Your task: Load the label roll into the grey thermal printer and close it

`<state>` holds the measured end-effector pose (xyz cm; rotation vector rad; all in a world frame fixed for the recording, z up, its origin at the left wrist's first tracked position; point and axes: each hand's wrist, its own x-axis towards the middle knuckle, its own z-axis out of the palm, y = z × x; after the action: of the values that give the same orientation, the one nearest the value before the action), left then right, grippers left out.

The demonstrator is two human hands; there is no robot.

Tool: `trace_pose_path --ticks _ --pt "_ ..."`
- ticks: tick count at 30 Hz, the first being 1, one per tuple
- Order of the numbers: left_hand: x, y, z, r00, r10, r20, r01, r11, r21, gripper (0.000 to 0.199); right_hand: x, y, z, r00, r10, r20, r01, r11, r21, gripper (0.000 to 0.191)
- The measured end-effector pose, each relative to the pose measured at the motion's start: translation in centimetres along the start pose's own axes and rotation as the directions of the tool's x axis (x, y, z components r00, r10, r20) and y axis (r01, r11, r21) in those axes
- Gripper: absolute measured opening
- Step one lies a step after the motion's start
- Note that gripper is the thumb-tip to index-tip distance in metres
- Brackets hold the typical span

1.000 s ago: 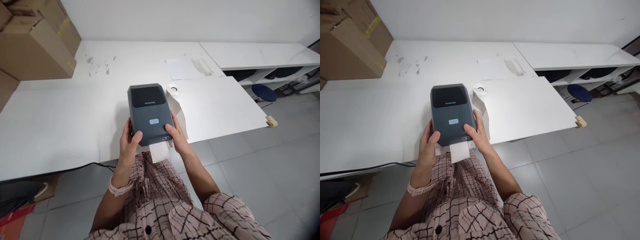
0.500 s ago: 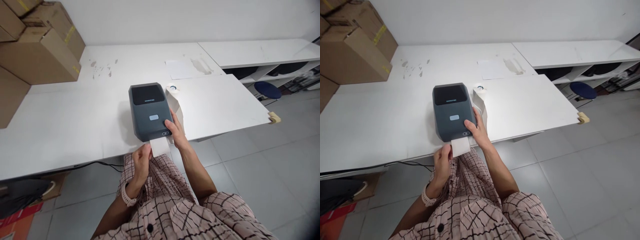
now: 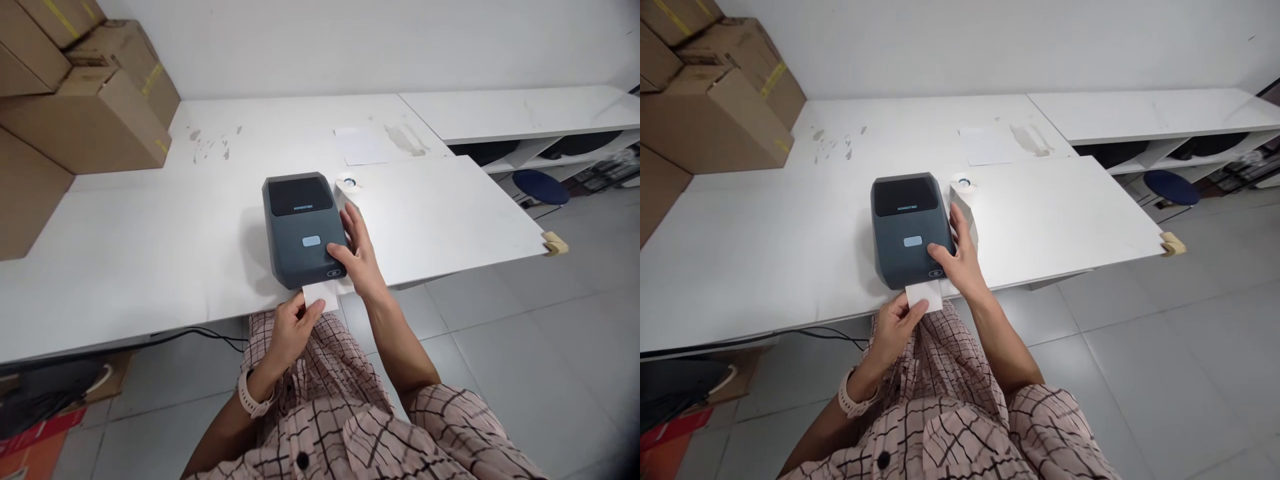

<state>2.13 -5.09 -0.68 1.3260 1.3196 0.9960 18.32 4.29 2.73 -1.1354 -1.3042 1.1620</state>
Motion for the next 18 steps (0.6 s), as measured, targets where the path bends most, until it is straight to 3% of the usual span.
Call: trace_pose_path --ticks 2,5,8,10,11,13,15,18 --pt "-0.6 -0.2 -0.6 0.997 0.057 -0.046 -0.056 0.998 0.021 0.047 0.6 -0.8 0.0 0.999 -0.027 0.027 0.029 0.998 -0.061 0.095" --pt "-1.0 -0.4 -1.6 0.962 0.154 -0.227 -0.144 0.988 0.06 0.047 1.5 -1.3 0.0 0.998 -0.032 0.056 0.039 0.991 -0.128 0.096" --pt "0.1 -0.2 -2.5 0.839 0.252 -0.482 -0.239 0.967 0.089 0.03 2.3 -1.2 0.1 0.996 -0.059 0.064 0.071 0.978 -0.195 0.096" --pt "1.3 0.0 -2.7 0.763 0.304 -0.57 -0.295 0.949 0.11 0.022 2.6 -1.1 0.1 0.995 -0.071 0.076 0.087 0.968 -0.236 0.096" --pt "1.9 0.1 -2.7 0.764 0.312 -0.565 -0.31 0.945 0.103 0.031 2.6 -1.0 0.0 0.994 -0.069 0.082 0.087 0.965 -0.246 0.095" --pt "2.7 0.3 -2.4 0.831 0.286 -0.476 -0.303 0.952 0.043 0.052 2.0 -1.0 -0.2 0.994 -0.047 0.095 0.068 0.97 -0.234 0.094" --pt "3.0 0.4 -2.0 0.89 0.243 -0.385 -0.272 0.962 -0.022 0.06 0.9 -1.0 -0.5 0.994 -0.021 0.104 0.041 0.981 -0.189 0.092" --pt "3.3 0.9 -1.9 0.895 0.254 -0.367 -0.294 0.954 -0.056 0.061 -1.0 -1.0 -1.3 0.994 -0.012 0.111 0.023 0.995 -0.1 0.085"
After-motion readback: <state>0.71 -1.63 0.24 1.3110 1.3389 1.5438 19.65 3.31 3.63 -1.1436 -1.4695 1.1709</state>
